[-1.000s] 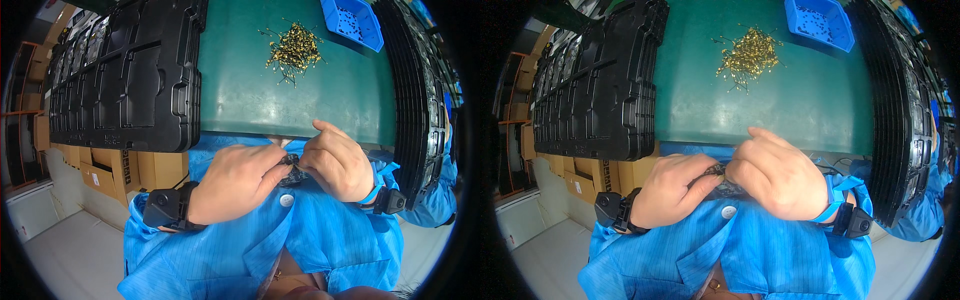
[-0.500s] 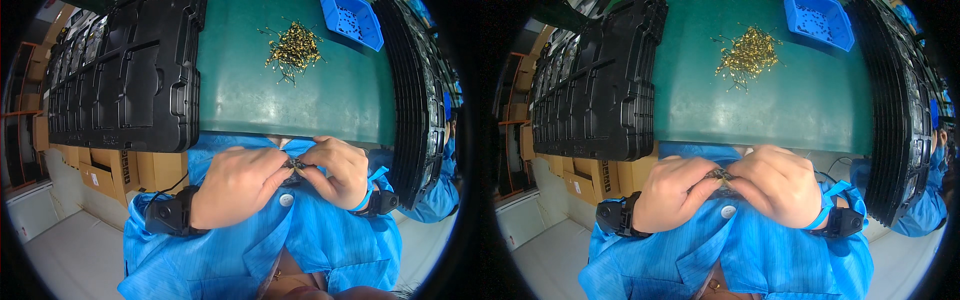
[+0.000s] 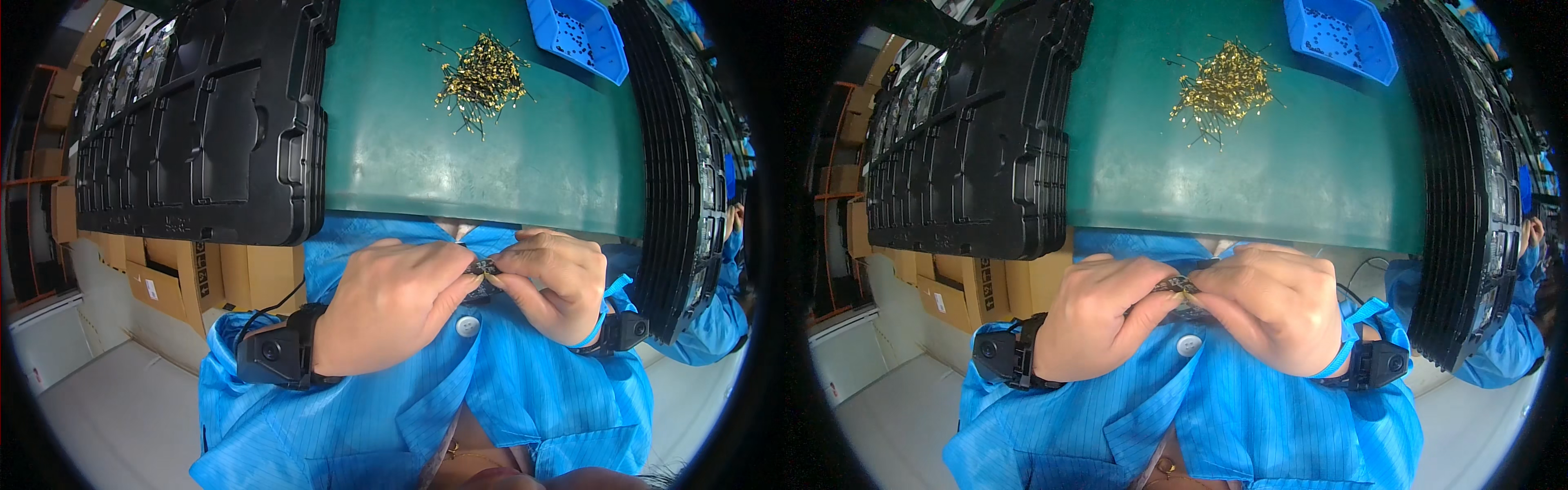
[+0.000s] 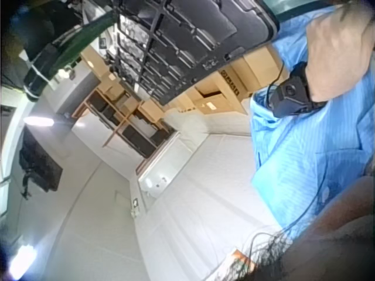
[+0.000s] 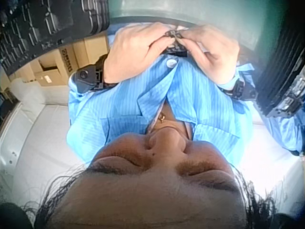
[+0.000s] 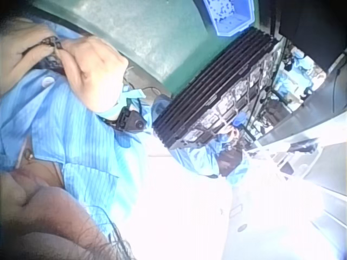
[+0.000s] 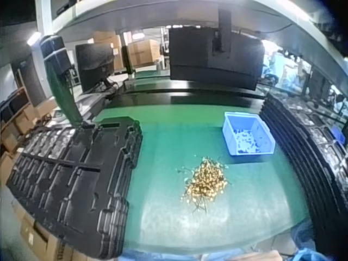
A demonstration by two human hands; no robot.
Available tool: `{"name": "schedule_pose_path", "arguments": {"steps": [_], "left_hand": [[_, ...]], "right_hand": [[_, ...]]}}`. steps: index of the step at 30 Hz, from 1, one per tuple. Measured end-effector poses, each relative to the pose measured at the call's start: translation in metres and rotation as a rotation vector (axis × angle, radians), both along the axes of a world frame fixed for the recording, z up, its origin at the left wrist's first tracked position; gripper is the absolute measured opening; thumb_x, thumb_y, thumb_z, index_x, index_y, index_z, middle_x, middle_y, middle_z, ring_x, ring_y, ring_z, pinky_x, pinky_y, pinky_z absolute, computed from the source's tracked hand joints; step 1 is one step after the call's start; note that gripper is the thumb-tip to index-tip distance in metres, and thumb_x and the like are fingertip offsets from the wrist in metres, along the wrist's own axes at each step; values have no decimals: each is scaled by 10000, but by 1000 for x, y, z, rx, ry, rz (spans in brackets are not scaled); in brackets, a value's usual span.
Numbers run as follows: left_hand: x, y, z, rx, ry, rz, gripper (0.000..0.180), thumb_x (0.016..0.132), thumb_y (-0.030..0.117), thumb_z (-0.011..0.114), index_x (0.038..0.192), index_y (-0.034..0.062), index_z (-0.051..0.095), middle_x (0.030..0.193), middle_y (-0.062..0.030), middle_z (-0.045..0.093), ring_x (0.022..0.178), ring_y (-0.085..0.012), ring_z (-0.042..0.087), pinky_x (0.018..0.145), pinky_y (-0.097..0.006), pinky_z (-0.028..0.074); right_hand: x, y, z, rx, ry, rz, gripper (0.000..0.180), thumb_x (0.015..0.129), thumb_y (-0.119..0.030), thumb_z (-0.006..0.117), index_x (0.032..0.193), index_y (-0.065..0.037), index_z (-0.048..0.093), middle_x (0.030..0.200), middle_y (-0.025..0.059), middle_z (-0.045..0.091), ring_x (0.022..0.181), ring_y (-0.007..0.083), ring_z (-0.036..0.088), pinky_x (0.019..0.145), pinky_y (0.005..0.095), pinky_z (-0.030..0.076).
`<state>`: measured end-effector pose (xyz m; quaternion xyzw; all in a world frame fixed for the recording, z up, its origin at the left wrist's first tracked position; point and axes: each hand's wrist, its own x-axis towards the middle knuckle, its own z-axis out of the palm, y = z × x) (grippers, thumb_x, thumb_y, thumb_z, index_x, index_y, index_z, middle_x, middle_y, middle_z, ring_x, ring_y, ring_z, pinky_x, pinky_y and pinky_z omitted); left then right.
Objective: Manually assembling or inspecting a circuit board or electronic component.
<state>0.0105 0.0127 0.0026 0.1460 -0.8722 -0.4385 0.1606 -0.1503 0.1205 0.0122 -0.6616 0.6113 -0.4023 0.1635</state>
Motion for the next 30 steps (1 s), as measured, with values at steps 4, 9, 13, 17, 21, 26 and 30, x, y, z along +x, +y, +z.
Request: {"name": "schedule_pose_path", "arguments": {"steps": [4, 9, 13, 17, 21, 26, 30], "left_hand": [[0, 0, -1, 13, 2, -1, 125, 769, 119, 619, 814, 8, 584, 677, -104, 581, 584, -271, 567, 528, -344, 415], [1, 1, -2, 19, 33, 3, 138, 780, 137, 615, 813, 7, 582, 670, -109, 573, 576, -281, 558, 526, -351, 417], [1, 0, 0, 20, 12, -5, 135, 779, 133, 616, 812, 6, 582, 667, -108, 571, 577, -282, 557, 525, -350, 416], [1, 0, -1, -1, 15, -1, 134, 777, 131, 617, 808, 6, 580, 663, -106, 568, 578, -281, 557, 525, -350, 415], [0, 1, -3, -4, 36, 3, 133, 776, 131, 619, 812, 8, 580, 672, -105, 570, 577, -280, 556, 527, -349, 414], [1, 1, 0, -15, 22, -9, 130, 775, 129, 620, 816, 12, 582, 672, -103, 570, 576, -276, 556, 525, -348, 413], [2, 0, 0, -11, 29, -14, 124, 778, 129, 616, 809, 14, 583, 664, -102, 567, 570, -271, 553, 521, -347, 411]], "right_hand": [[-1, 0, 0, 6, 0, 5, 142, 652, -51, 691, 779, -13, 641, 745, 97, 640, 667, 242, 636, 591, 297, 516], [-1, 1, 2, 18, -8, 6, 130, 655, -32, 680, 780, -16, 645, 750, 94, 641, 671, 234, 637, 588, 293, 514], [-1, 1, 3, 28, -5, 2, 126, 655, -24, 676, 777, -15, 644, 754, 91, 643, 673, 231, 638, 586, 290, 514], [0, 0, 3, 24, -9, 6, 125, 654, -17, 672, 776, -13, 644, 750, 92, 642, 669, 230, 638, 583, 290, 512], [0, 0, 4, 29, -14, 4, 124, 656, -11, 669, 777, -11, 644, 745, 94, 641, 665, 230, 638, 584, 291, 513], [-1, 0, 6, 41, -18, 18, 122, 661, -16, 670, 780, -13, 644, 748, 95, 642, 663, 231, 638, 581, 291, 514], [1, 1, 7, 28, -1, 18, 127, 666, -23, 671, 790, -19, 645, 749, 94, 642, 660, 233, 637, 576, 290, 516]]}}
